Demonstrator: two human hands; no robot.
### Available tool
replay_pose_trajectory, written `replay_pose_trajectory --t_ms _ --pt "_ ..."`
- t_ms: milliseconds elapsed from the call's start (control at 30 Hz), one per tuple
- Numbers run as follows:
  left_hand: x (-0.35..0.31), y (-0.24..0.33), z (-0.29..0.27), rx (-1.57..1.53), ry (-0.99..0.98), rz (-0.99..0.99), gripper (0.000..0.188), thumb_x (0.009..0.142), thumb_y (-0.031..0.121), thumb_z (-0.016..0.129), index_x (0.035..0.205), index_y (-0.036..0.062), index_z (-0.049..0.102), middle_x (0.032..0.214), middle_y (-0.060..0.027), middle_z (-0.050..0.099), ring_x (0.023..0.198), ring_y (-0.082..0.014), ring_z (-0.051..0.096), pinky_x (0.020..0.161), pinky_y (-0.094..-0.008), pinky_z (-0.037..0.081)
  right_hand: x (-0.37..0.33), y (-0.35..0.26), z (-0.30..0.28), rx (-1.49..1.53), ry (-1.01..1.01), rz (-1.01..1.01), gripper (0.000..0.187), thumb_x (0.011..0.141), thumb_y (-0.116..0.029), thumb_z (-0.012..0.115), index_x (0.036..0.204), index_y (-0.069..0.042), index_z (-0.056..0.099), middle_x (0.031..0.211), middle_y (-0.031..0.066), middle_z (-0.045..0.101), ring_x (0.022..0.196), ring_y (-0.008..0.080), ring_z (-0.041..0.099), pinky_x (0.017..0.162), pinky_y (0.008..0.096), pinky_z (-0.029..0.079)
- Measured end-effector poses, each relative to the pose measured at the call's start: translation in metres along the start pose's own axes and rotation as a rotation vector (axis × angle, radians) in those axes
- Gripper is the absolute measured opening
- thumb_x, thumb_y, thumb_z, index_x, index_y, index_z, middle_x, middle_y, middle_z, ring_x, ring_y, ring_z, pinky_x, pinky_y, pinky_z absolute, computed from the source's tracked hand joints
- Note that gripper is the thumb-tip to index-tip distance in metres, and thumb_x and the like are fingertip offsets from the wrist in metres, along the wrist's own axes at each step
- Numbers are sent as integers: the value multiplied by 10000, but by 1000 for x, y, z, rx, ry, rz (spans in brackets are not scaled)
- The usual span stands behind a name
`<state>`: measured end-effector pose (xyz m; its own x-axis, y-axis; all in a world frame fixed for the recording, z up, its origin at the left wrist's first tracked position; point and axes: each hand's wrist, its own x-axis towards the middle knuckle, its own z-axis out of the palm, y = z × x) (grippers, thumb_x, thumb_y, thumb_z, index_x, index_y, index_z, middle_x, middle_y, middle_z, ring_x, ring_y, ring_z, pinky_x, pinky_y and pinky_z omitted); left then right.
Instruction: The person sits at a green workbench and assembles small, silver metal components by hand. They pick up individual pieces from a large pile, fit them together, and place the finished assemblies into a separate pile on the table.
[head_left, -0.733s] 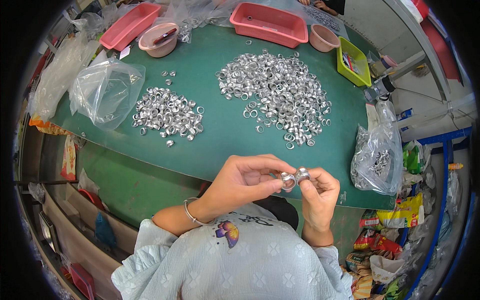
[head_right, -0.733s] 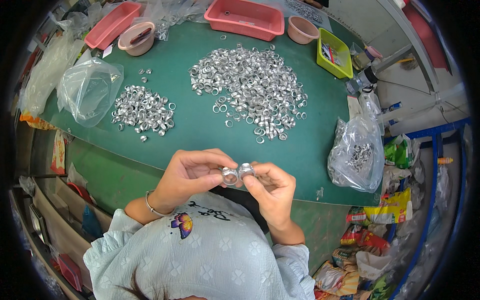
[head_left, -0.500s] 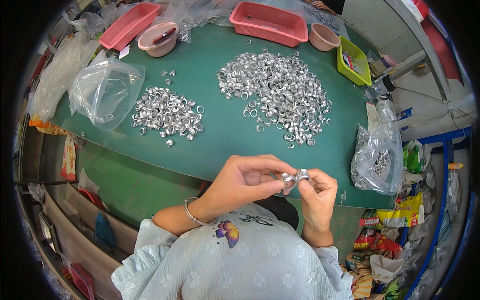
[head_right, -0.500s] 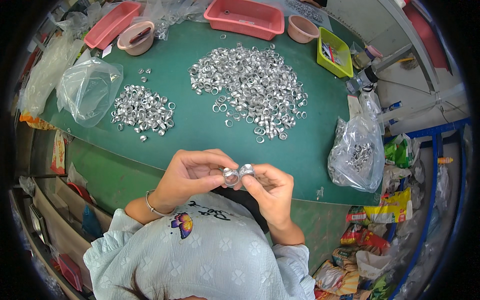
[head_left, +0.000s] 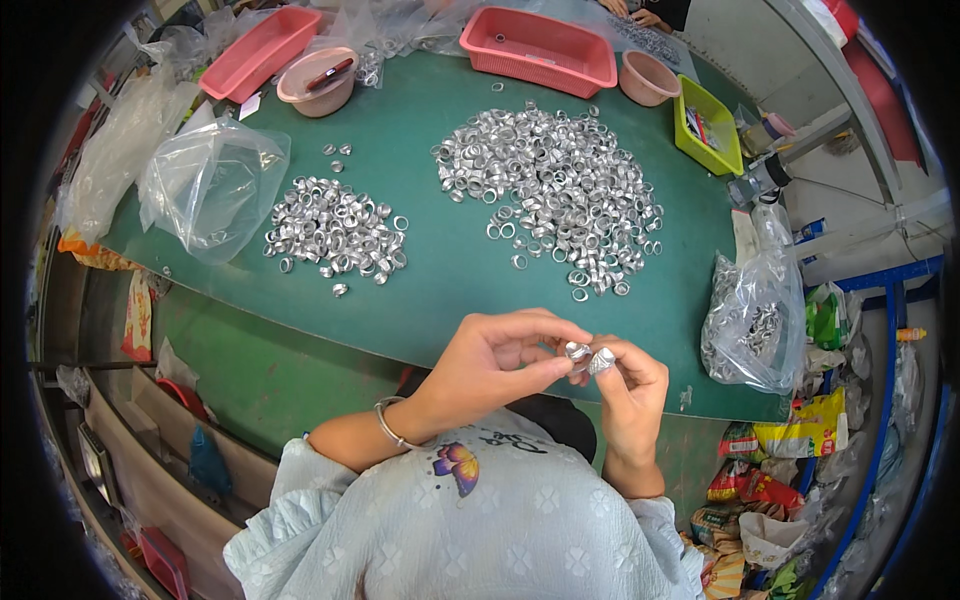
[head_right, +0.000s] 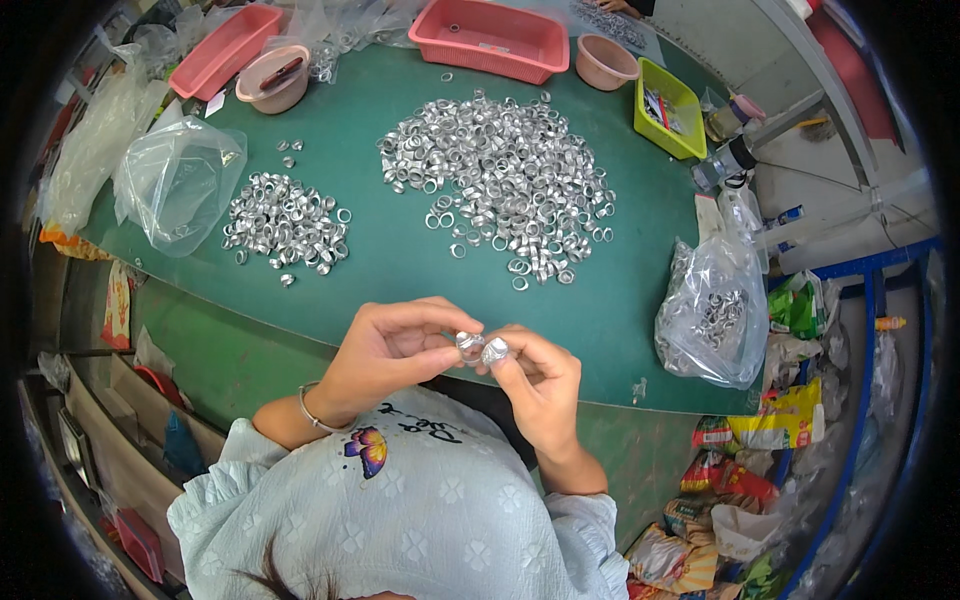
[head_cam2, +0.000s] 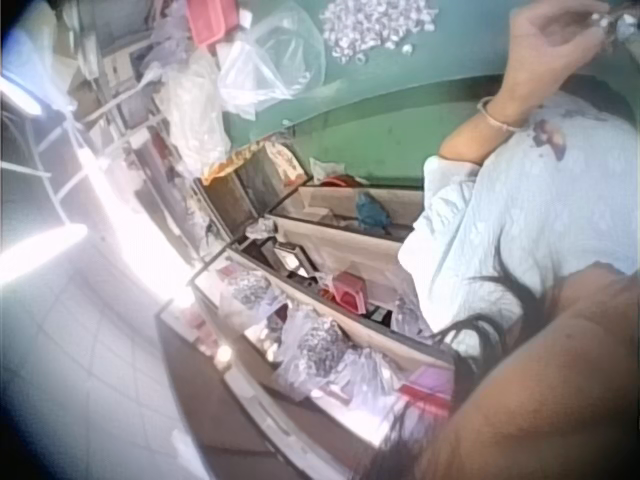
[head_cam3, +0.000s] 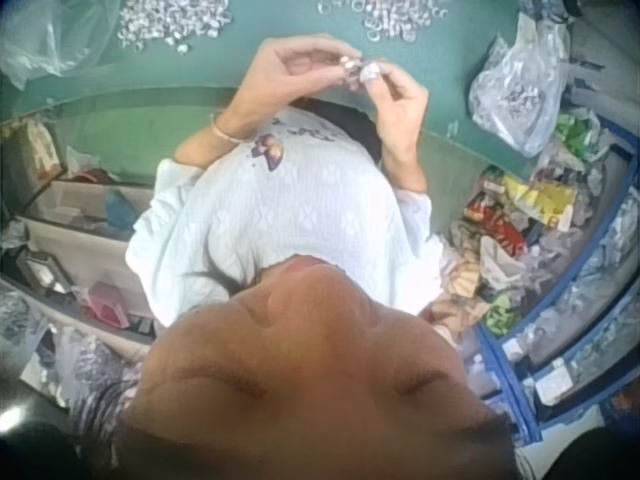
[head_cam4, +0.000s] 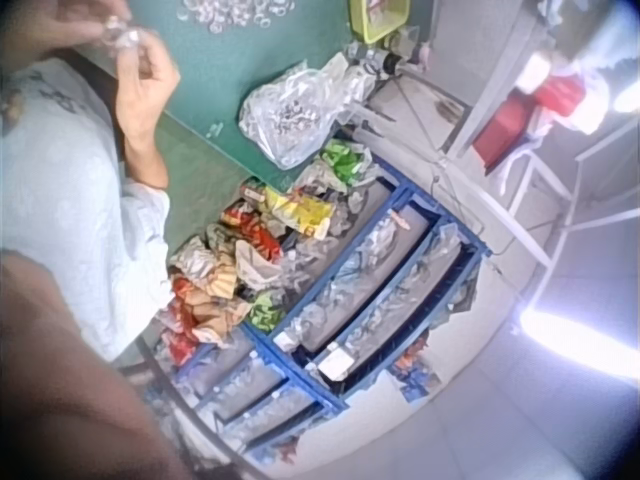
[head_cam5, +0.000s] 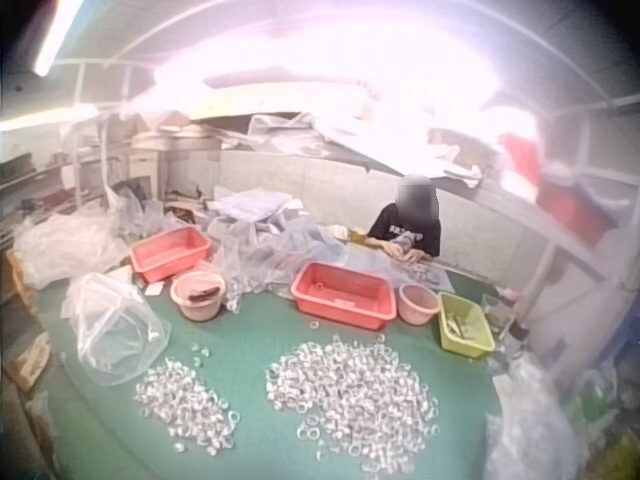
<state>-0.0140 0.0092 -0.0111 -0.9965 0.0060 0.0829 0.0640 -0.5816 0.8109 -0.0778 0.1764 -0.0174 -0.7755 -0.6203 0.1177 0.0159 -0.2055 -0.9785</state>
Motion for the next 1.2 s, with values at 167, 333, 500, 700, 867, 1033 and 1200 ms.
replay_pose_trajectory --t_ms 167,333,500,700,867,1033,1200 --pt "3 -2 -2 -27 -6 -42 235 841 -48 535 1071 -86 568 1008 -132 574 910 -191 599 820 -310 491 1 1 -3 33 18 59 153 888 -66 540 921 68 607 847 111 639 720 117 585 635 234 476" --pt "5 -2 -1 -31 -4 -62 233 844 -37 537 1071 -79 571 1010 -119 576 924 -179 587 832 -308 476 0 -2 -4 -46 67 117 146 879 -35 538 934 74 618 781 110 652 624 100 580 528 211 461" --pt "6 -6 -4 6 2 -43 240 840 -34 543 1075 -69 576 1014 -109 573 934 -159 572 825 -295 459 3 -10 -3 -54 60 162 145 875 7 526 961 80 618 751 124 649 579 107 581 482 203 462" --pt "10 -9 -4 18 8 -68 242 835 -33 551 1073 -67 580 1022 -107 570 939 -158 567 822 -291 455 4 -13 -5 -29 57 206 140 878 11 522 955 81 616 722 116 643 563 104 579 479 206 464" --pt "13 -15 -6 40 7 -68 245 832 -37 556 1074 -67 583 1035 -107 563 946 -160 565 833 -295 457 5 -12 -7 -76 81 233 129 874 -5 539 939 67 625 710 93 644 557 94 578 479 203 461" --pt "16 -20 -7 49 -9 -86 263 818 -52 571 1080 -72 580 1046 -109 555 962 -166 561 834 -292 471 4 -13 -5 -242 139 224 114 854 -22 573 908 52 641 693 67 655 558 89 591 492 203 468" --pt "16 -21 -3 193 -14 -37 284 801 -36 609 1084 -57 583 1059 -105 546 964 -161 558 814 -271 505 5 -14 -5 -407 148 200 103 820 -18 600 887 47 644 666 71 653 550 80 589 497 210 460"
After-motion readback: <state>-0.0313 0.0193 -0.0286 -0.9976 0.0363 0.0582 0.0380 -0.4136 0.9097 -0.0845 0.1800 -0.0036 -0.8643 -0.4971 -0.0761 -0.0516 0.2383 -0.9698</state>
